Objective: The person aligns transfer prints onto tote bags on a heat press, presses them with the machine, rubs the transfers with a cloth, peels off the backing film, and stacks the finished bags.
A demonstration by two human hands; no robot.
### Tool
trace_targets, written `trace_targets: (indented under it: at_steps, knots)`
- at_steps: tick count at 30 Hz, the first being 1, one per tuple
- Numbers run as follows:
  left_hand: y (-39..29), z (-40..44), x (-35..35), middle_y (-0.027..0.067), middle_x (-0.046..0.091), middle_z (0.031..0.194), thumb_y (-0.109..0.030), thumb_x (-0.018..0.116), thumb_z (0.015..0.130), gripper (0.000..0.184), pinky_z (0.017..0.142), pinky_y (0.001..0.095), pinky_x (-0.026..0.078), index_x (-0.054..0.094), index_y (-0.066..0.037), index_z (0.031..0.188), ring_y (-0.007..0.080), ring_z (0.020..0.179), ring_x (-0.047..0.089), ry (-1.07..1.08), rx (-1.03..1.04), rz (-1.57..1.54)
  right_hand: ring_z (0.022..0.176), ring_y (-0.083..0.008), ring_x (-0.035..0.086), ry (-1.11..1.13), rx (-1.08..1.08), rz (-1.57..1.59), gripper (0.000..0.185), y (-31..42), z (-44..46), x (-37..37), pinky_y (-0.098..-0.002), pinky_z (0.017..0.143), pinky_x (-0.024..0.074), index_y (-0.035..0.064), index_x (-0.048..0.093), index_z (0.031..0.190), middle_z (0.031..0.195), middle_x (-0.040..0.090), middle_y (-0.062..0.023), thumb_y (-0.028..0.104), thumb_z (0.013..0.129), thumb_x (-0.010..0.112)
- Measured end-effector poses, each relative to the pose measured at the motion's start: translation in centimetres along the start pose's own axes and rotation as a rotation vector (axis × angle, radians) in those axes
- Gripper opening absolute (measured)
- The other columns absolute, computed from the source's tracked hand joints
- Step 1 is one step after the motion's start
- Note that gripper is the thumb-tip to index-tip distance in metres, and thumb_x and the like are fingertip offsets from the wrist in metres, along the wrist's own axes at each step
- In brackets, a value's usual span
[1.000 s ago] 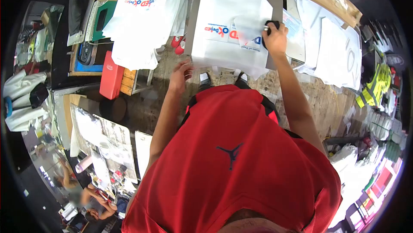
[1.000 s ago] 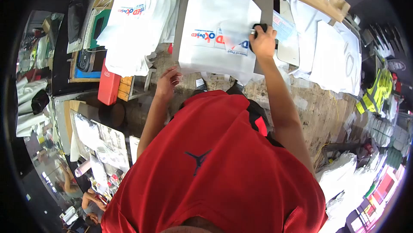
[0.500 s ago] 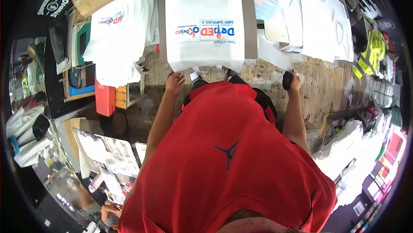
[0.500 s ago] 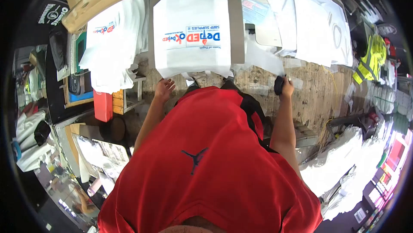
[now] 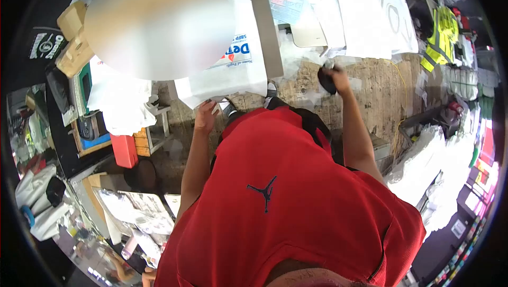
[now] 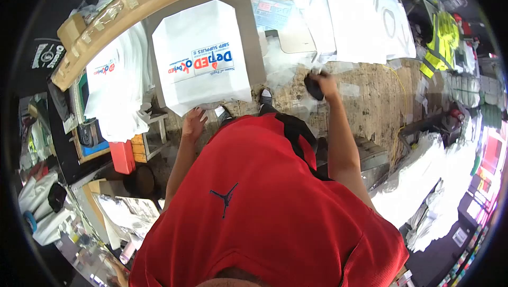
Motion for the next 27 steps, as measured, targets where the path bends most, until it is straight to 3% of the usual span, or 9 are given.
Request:
trace_targets:
  at_steps: [5,9,12,14,17,21,24,25,27]
  knots:
    - [-2.3,-2.2,1.6,0.0051,0.058,0.131,-0.028,0.074,0.087,0.055,0.11,0.0458,0.036,0.053,-0.009,0.135,0.0224,0.126,0.052,0.072,0.139,-0.098,0.097,-0.0275,0.068,-0.436,-0.224,-0.325,0.057,11.1,8.7,-0.7,-0.036,0.088,0.0508,-0.0028,0.067,0.118,0.103,0.073,-0.016,0.041,0.083,0.077]
    - [-3.3,-4.8,3.2,0.0063,0.069,0.096,-0.018,0.067,0.096,0.014,0.093,0.0393,0.051,0.066,-0.004,0.098,0.0221,0.089,0.067,-0.062,0.089,-0.224,0.128,-0.0434,0.05,-0.264,-0.107,-1.038,0.085,14.1,10.4,1.2,-0.0468,0.107,0.0429,0.0021,0.049,0.142,0.141,0.053,-0.0238,0.057,0.081,0.071]
    - [-3.2,-5.5,3.3,0.0072,0.07,0.089,-0.019,0.071,0.093,0.016,0.085,0.0373,0.055,0.066,-0.004,0.092,0.0203,0.086,0.068,-0.064,0.149,-0.263,0.111,-0.0373,0.062,-0.301,-0.466,-0.734,0.045,18.7,5.4,3.1,-0.043,0.095,0.0492,-0.0005,0.069,0.103,0.112,0.069,-0.0199,0.038,0.08,0.076]
    - [-3.7,-6.8,3.5,0.0054,0.07,0.09,-0.017,0.075,0.09,0.012,0.078,0.0333,0.056,0.069,-0.007,0.091,0.017,0.083,0.068,-0.078,0.191,-0.234,0.075,-0.0276,0.069,0.258,-0.326,-0.702,0.038,16.5,3.1,7.2,-0.0368,0.073,0.0537,-0.0008,0.071,0.093,0.082,0.071,-0.0145,0.036,0.084,0.073]
    - [-6.4,-9.8,4.5,0.0056,0.071,0.092,-0.013,0.072,0.091,0.009,0.076,0.0304,0.054,0.07,-0.007,0.097,0.0151,0.081,0.068,-0.26,0.278,-0.08,0.081,-0.013,0.067,1.06,-0.041,-0.383,0.035,13.5,-5.7,14.8,-0.0269,0.071,0.0542,0.0016,0.071,0.102,0.091,0.072,-0.0053,0.036,0.096,0.064]
    - [-14.0,-13.9,7.1,0.0075,0.071,0.097,-0.013,0.068,0.091,0.031,0.064,0.0293,0.055,0.062,0.001,0.118,0.0145,0.079,0.068,-0.354,0.384,0.363,0.099,-0.0181,0.068,0.943,0.109,-0.155,0.053,13.2,-13.0,22.6,-0.031,0.083,0.0543,-0.002,0.056,0.133,0.119,0.068,-0.0131,0.037,0.098,0.065]
    - [-22.1,-16.6,9.9,0.0076,0.068,0.104,-0.009,0.063,0.092,0.037,0.058,0.0258,0.053,0.056,-0.001,0.127,0.0103,0.076,0.066,-0.284,0.682,0.499,0.095,-0.0189,0.068,0.951,0.239,0.013,0.044,14.5,-15.5,28.3,-0.0305,0.081,0.0538,0.0007,0.057,0.129,0.118,0.067,-0.0144,0.032,0.098,0.065]
    - [-23.7,-17.1,9.4,0.0078,0.067,0.111,-0.006,0.062,0.092,0.039,0.07,0.0282,0.055,0.055,0.0,0.13,0.0111,0.087,0.065,-0.31,0.493,0.541,0.094,-0.0188,0.067,0.96,0.345,0.224,0.038,12.8,-14.8,30.8,-0.0298,0.079,0.0533,0.0026,0.058,0.124,0.115,0.067,-0.013,0.028,0.098,0.065]
    - [-27.5,-17.4,7.9,0.0081,0.068,0.114,-0.004,0.059,0.093,0.04,0.083,0.0306,0.053,0.054,0.0,0.133,0.0129,0.097,0.064,-0.28,0.871,0.466,0.092,-0.0186,0.066,0.972,0.438,0.43,0.031,12.7,-14.9,34.6,-0.0291,0.077,0.0528,0.0045,0.058,0.12,0.111,0.067,-0.0116,0.025,0.098,0.065]
Point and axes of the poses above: each hand's wrist, its own z-axis towards the middle knuckle, its own x-axis out of the palm, y = z × x, the point moved 7 cm from there along z, towards the middle knuckle
